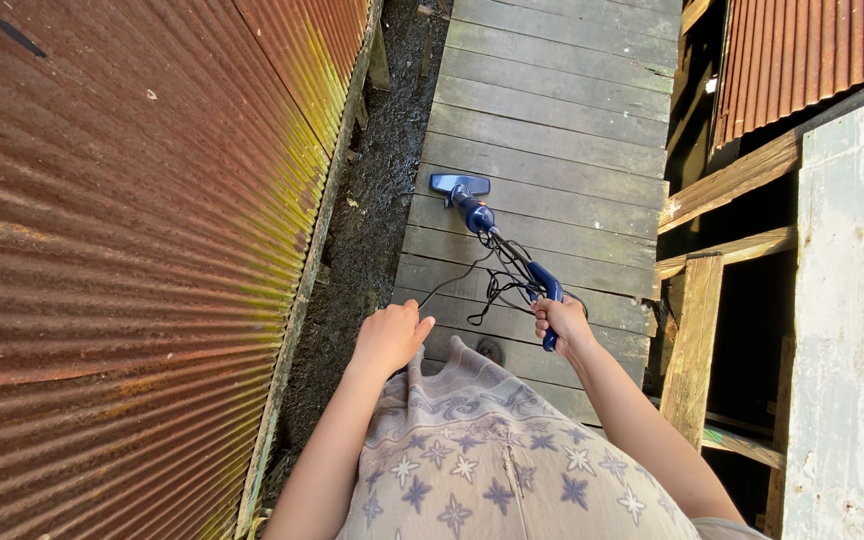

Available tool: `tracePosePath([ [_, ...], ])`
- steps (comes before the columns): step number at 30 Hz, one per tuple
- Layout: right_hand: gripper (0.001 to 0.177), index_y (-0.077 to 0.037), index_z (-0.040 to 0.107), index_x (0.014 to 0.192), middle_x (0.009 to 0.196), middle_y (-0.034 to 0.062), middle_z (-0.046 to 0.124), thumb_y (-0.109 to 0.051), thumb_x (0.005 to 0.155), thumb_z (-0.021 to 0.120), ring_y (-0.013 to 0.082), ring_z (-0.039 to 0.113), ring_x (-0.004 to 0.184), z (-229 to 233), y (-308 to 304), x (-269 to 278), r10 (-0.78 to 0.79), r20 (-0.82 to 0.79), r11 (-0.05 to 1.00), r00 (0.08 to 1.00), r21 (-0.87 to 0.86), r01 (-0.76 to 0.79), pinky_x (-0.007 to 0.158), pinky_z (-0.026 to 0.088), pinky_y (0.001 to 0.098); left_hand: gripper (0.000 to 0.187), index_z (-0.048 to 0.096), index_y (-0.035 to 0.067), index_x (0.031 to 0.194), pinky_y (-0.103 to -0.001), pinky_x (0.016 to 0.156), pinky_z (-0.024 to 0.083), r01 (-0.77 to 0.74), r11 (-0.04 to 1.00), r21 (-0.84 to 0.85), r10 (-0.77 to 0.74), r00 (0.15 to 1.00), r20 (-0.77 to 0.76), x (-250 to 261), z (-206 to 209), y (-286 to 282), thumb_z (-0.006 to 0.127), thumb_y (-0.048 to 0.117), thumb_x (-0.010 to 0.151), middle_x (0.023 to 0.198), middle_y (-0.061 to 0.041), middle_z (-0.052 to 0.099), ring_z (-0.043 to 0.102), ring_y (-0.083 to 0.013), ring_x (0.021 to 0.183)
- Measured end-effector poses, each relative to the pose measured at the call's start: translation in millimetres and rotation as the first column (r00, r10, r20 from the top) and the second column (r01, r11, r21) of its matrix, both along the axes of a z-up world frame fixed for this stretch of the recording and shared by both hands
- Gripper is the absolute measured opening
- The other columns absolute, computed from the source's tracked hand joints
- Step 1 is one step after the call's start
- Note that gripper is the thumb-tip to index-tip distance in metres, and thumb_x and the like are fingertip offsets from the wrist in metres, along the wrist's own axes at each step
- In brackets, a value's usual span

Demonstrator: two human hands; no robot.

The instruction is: The person vacuums the floor of a narrow wooden walkway using a small handheld vacuum cleaner, moving the vacuum head across the wooden planks by hand.

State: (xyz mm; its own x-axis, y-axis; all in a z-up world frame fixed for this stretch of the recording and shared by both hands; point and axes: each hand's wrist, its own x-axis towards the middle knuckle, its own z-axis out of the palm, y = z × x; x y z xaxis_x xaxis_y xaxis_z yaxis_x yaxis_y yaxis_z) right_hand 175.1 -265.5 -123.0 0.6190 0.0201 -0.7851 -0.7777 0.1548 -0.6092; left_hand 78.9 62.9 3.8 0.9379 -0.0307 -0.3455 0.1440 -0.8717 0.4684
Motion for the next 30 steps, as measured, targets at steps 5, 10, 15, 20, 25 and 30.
tracePosePath([
  [5, 0.005, 0.002, 0.057, 0.086, 0.063, -0.0001, 0.046, 0.003, 0.090, 0.059, 0.0080, 0.039, 0.046, -10.2, -2.9, -1.1, -0.061, -0.026, 0.996, 0.998, 0.064, 0.062, 0.041, 0.035, 0.0272, 0.041, 0.064, 0.001, 0.097, -0.053, 0.073, 0.058, -0.018, 1.000, -0.002, 0.018, 1.000, 0.022, -0.3, -2.5, -0.1, 0.060, 0.042, 0.098, 0.087, -0.022, 0.074, 0.072, -0.0430, 0.085],
  [10, 0.004, 0.001, 0.056, 0.088, 0.064, -0.0004, 0.047, 0.004, 0.090, 0.058, 0.0076, 0.042, 0.048, -14.4, -0.9, 4.1, -0.154, -0.030, 0.979, 0.988, 0.127, 0.157, 0.041, 0.036, 0.0259, 0.040, 0.064, 0.002, 0.096, -0.053, 0.073, 0.058, -0.031, 1.000, 0.007, 0.030, 1.000, 0.007, -2.4, -3.2, 0.3, 0.061, 0.042, 0.098, 0.086, -0.022, 0.074, 0.072, -0.0431, 0.084],
  [15, 0.007, -0.001, 0.053, 0.086, 0.064, 0.0012, 0.048, 0.004, 0.090, 0.058, 0.0092, 0.043, 0.047, -11.9, 6.5, 5.3, -0.089, 0.005, 0.993, 0.996, 0.076, 0.089, 0.041, 0.036, 0.0275, 0.040, 0.063, 0.002, 0.094, -0.053, 0.072, 0.058, -0.039, 0.999, 0.007, 0.039, 0.999, 0.009, -2.2, -2.0, 0.0, 0.061, 0.042, 0.098, 0.085, -0.021, 0.073, 0.072, -0.0430, 0.084],
  [20, 0.011, 0.000, 0.051, 0.085, 0.062, 0.0040, 0.050, 0.005, 0.088, 0.060, 0.0131, 0.044, 0.044, -19.3, 17.7, -12.3, 0.009, 0.062, 1.000, 0.998, -0.022, -0.007, 0.039, 0.037, 0.0305, 0.040, 0.063, 0.002, 0.095, -0.053, 0.073, 0.058, -0.051, 0.999, 0.006, 0.051, 0.999, 0.008, -4.2, -2.2, 1.1, 0.061, 0.042, 0.098, 0.085, -0.022, 0.073, 0.072, -0.0431, 0.084],
  [25, 0.008, 0.001, 0.053, 0.086, 0.060, 0.0059, 0.051, 0.001, 0.089, 0.060, 0.0167, 0.047, 0.041, -34.4, 30.0, -23.0, 0.142, 0.125, 0.976, 0.982, -0.181, -0.118, 0.036, 0.039, 0.0335, 0.040, 0.064, 0.002, 0.095, -0.054, 0.074, 0.058, -0.061, 0.998, 0.020, 0.061, 0.998, -0.002, -6.9, -1.4, 3.8, 0.061, 0.042, 0.098, 0.087, -0.022, 0.073, 0.073, -0.0432, 0.085],
  [30, 0.013, 0.001, 0.055, 0.087, 0.061, 0.0072, 0.053, -0.005, 0.091, 0.065, 0.0178, 0.052, 0.043, -56.4, 35.0, -1.6, 0.254, 0.138, 0.912, 0.957, -0.363, -0.190, 0.038, 0.043, 0.0349, 0.040, 0.064, 0.002, 0.098, -0.054, 0.075, 0.058, -0.085, 0.996, 0.020, 0.086, 0.995, -0.050, -9.8, 0.7, 3.7, 0.061, 0.042, 0.097, 0.088, -0.023, 0.074, 0.072, -0.0439, 0.086],
])
